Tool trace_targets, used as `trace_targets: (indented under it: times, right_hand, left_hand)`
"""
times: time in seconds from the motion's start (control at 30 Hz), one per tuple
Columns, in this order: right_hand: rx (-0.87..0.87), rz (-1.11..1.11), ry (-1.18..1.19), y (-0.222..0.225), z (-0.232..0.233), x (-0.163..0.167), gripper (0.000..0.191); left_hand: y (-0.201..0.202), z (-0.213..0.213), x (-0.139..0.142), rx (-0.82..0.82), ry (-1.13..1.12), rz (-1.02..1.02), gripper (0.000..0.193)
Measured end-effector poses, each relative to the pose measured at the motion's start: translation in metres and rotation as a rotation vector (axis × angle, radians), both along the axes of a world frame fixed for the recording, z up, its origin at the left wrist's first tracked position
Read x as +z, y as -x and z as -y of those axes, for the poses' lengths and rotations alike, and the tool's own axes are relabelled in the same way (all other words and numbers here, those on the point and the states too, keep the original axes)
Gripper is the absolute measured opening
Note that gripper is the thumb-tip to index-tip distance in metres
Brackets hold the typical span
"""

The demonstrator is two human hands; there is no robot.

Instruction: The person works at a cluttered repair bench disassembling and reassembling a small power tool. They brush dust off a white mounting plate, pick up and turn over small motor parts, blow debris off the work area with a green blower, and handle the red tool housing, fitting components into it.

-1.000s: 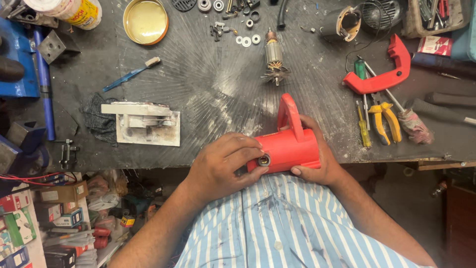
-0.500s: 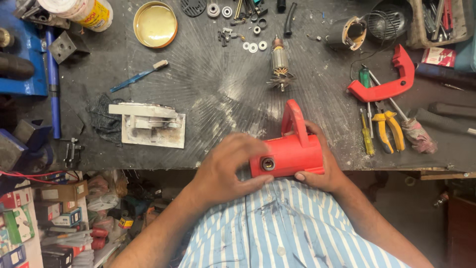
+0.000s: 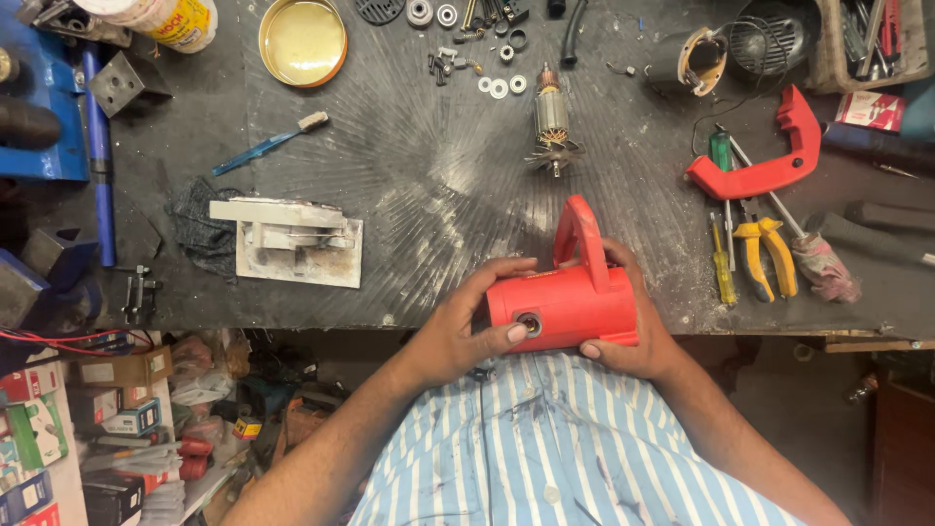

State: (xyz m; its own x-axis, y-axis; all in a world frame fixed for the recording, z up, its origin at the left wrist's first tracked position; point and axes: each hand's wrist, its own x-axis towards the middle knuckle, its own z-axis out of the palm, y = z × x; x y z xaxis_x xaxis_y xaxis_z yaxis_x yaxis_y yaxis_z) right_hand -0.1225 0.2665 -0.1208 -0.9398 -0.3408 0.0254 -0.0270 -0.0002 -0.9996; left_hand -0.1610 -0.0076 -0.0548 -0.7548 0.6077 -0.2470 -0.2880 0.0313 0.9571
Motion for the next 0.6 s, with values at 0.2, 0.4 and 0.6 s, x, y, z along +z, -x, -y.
trace_targets:
  times: [0.2,0.4,0.6]
  right_hand:
    - [0.006,-0.028,-0.05,0.002,-0.001,-0.002,0.117]
    - [0.015,-0.016,-0.05,0.003,-0.001,0.001,0.115]
    - [0.039,-0.032,-0.078,0.004,-0.003,0.0,0.111]
  left_hand:
    - [0.002,-0.002,0.003,0.008,-0.008,-0.034,0.07]
    - [0.006,-0.008,0.01,0.029,0.102,0.004,0.065]
    - [0.02,-0.015,0.012,0.0,0.201,0.081,0.069]
